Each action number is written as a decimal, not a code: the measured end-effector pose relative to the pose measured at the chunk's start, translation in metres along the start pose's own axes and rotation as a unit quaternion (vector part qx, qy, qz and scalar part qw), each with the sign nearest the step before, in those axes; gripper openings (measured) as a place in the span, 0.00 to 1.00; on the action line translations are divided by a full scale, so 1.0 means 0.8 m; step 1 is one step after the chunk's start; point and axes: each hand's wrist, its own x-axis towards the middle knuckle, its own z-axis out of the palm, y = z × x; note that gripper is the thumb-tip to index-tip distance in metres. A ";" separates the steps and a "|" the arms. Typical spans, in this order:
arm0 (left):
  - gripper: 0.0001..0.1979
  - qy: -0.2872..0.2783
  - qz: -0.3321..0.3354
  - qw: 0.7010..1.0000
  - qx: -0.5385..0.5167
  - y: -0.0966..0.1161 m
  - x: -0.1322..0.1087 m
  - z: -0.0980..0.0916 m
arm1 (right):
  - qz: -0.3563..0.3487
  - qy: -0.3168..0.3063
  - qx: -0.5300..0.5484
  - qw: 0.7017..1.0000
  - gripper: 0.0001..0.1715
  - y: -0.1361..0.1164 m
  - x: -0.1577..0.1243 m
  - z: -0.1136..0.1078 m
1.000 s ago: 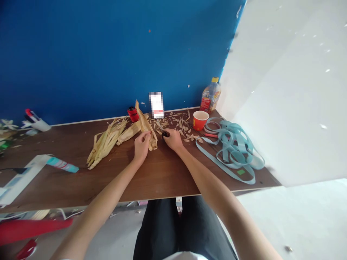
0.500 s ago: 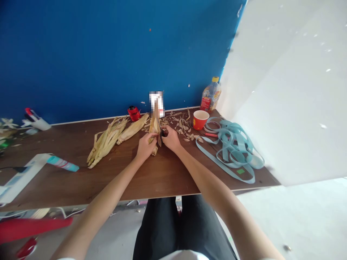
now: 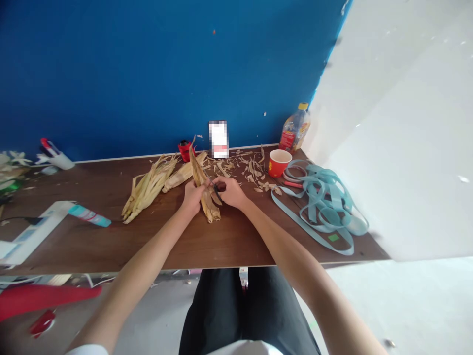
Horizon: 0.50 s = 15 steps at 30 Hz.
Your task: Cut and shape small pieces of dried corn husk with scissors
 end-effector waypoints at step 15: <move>0.16 0.022 -0.036 0.999 -0.014 -0.001 0.009 0.000 | -0.005 -0.053 0.045 0.998 0.14 -0.001 0.003 0.002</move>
